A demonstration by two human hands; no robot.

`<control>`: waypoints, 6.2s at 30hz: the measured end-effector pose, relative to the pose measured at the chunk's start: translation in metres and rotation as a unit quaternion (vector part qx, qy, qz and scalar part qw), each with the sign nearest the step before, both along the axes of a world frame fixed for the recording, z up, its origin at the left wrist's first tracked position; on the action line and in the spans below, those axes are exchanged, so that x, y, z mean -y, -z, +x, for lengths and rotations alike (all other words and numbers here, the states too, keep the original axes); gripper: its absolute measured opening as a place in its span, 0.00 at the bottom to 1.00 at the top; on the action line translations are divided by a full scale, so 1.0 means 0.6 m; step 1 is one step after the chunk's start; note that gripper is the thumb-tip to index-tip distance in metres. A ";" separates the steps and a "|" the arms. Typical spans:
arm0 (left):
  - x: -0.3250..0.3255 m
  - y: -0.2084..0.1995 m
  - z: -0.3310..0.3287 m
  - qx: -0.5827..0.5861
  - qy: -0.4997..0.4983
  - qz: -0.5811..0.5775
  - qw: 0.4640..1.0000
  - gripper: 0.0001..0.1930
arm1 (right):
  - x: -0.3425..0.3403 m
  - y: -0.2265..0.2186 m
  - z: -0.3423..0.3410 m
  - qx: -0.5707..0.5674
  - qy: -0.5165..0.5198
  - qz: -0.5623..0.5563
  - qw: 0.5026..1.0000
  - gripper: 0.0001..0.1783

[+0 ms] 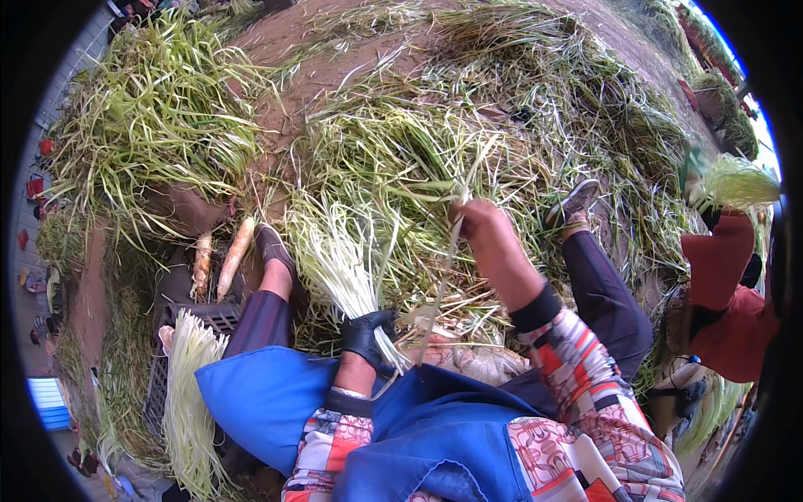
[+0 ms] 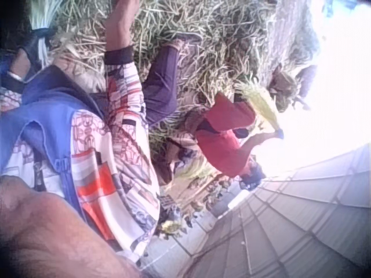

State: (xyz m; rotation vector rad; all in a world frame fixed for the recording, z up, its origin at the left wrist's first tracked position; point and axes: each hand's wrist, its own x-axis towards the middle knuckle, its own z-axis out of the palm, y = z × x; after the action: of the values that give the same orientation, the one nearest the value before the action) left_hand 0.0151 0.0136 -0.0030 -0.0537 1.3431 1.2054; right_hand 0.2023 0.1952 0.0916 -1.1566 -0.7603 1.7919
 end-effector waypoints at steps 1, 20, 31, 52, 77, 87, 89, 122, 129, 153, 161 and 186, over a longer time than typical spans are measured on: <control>0.000 0.008 -0.001 -0.034 0.023 -0.003 0.999 0.09 | -0.017 -0.027 0.017 -0.059 0.027 0.007 0.998 0.07; 0.048 -0.007 -0.021 -0.094 0.080 0.070 0.990 0.14 | 0.047 0.078 -0.027 -0.077 0.067 -0.158 0.982 0.11; 0.097 -0.044 0.080 0.373 0.108 -0.053 0.920 0.11 | 0.161 0.199 -0.102 0.000 0.114 -0.246 0.962 0.11; 0.109 -0.118 -0.014 0.137 0.239 0.017 0.961 0.12 | -0.001 0.308 -0.002 -0.023 -0.007 -0.233 0.972 0.15; 0.079 -0.168 -0.099 0.197 -0.146 0.249 0.937 0.16 | -0.071 0.271 0.197 0.624 -0.053 0.296 0.721 0.12; 0.017 -0.024 0.014 0.183 -0.034 0.055 0.981 0.15 | 0.023 0.256 0.124 0.669 -0.198 0.341 0.630 0.08; 0.011 -0.009 0.026 0.104 -0.005 0.038 0.994 0.15 | 0.050 0.227 0.103 0.537 -0.188 0.249 0.784 0.11; 0.001 0.018 0.038 0.070 -0.057 0.013 0.996 0.12 | 0.167 0.159 -0.011 -0.168 -0.042 -0.264 0.949 0.07; -0.003 -0.012 0.002 0.107 -0.112 0.093 0.984 0.10 | 0.078 0.147 0.249 0.205 -0.164 -0.050 0.964 0.11; -0.005 -0.022 0.029 -0.030 0.038 0.059 0.997 0.11 | 0.117 0.124 -0.038 0.141 -0.334 -0.019 0.932 0.17; 0.007 -0.003 0.020 -0.049 0.010 0.021 0.999 0.11 | 0.076 0.084 -0.016 0.035 -0.079 -0.051 0.995 0.09; -0.015 0.002 0.010 0.053 -0.023 0.058 0.997 0.12 | 0.152 0.087 -0.055 0.221 -0.392 0.039 0.892 0.12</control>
State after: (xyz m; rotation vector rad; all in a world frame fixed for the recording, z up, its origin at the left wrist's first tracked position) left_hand 0.0209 0.0224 -0.0040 -0.0655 1.1843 1.3004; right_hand 0.1690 0.1040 0.0394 -1.3263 -1.7519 2.1067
